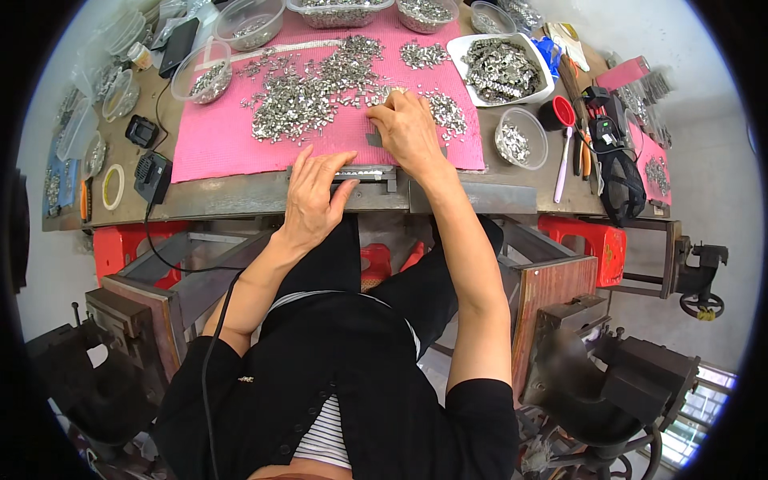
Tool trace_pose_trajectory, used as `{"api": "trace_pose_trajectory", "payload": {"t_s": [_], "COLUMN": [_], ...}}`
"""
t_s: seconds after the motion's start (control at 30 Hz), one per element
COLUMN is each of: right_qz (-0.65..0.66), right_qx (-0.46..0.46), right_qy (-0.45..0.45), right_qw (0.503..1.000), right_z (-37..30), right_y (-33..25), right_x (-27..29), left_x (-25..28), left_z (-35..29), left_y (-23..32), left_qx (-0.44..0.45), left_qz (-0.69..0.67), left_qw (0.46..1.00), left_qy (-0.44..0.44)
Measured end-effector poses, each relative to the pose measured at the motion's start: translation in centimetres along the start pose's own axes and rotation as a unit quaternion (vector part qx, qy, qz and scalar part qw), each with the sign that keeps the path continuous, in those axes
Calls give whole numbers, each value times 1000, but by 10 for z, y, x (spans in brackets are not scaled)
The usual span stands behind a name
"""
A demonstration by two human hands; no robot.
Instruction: Placing small metal components into a jig and operating a manual press to assemble them.
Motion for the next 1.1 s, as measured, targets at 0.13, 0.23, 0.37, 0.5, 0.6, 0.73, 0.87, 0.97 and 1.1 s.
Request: {"api": "trace_pose_trajectory", "payload": {"t_s": [0.13,0.23,0.37,0.5,0.6,0.73,0.87,0.97,1.1], "right_qz": [-37,-4,184,178,181,153,125,106,52], "right_qx": [27,25,-133,-144,-117,-90,-64,-52,15], "right_qy": [-8,35,47,36,68,76,79,82,97], "right_qw": [999,999,973,973,974,981,987,990,994], "right_z": [1,0,-23,-46,-50,-51,-50,-51,-48], "right_y": [-6,-16,-39,-54,-60,-60,-62,-64,-74], "right_x": [5,12,41,41,40,37,37,36,41], "left_x": [-2,-2,-2,-1,-2,-3,-3,-2,-3], "left_z": [-1,0,0,0,-1,-2,-2,-1,-3], "left_y": [-2,-2,-1,0,0,-1,-1,-1,-1], "left_qx": [-14,-14,-5,-3,1,3,4,6,-2], "left_qz": [-3,-8,-1,2,-1,0,-1,-1,-6], "left_qw": [1000,1000,1000,1000,1000,1000,1000,1000,1000], "left_qy": [-8,3,8,18,17,15,18,18,23]}}
Point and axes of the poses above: each hand's wrist, its own z-axis towards the middle knuckle, its own x-axis out of the back of the hand, y = z × x, the point moved 3 cm from there along z, towards the middle knuckle, and after that the axes turned 14 degrees about y, right-handed, at the moved point
